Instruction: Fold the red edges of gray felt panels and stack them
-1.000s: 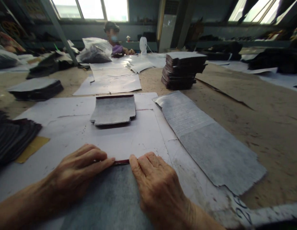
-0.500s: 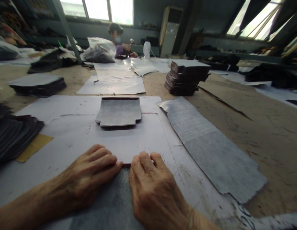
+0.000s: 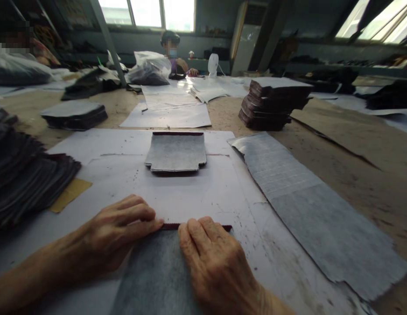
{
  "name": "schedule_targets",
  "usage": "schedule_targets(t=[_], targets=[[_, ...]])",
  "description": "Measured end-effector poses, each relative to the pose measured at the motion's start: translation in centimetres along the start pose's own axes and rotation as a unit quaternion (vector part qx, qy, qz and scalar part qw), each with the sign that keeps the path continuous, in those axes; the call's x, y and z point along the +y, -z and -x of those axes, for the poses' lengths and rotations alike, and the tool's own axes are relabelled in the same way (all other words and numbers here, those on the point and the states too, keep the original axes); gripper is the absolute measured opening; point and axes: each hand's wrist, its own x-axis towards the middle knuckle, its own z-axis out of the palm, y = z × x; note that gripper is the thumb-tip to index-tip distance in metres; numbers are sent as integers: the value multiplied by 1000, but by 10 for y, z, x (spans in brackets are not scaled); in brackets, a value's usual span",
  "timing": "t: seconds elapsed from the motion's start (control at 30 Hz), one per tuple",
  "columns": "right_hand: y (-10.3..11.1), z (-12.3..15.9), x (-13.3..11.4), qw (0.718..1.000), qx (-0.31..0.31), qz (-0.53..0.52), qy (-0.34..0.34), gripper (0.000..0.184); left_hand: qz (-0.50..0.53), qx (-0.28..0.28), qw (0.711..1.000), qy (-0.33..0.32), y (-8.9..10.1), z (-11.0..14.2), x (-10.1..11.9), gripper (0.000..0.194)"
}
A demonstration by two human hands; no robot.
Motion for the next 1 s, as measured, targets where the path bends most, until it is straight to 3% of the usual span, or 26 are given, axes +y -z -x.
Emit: schedule_targets(t=[0.27,0.37,0.5,0.7,1.0], targets=[[1,-7,-4,997,-57,23,45,35,-6,-47,999,1,-1,-4,5,25],[1,-15,-9,995,-42,72,59,38,-16,-47,999,-11,-2,-5,7,21],[-6,-23,-13,999,-21,-3,34,33,-15,-55,998,-1,-3,-4,6,17],[-17,-19,-10,998,-29,-36,49,33,19,6,999,26,4,9,0,28],[-17,-20,-9,998,-10,-55,38,31,11,22,997,70,10,21,3,28]])
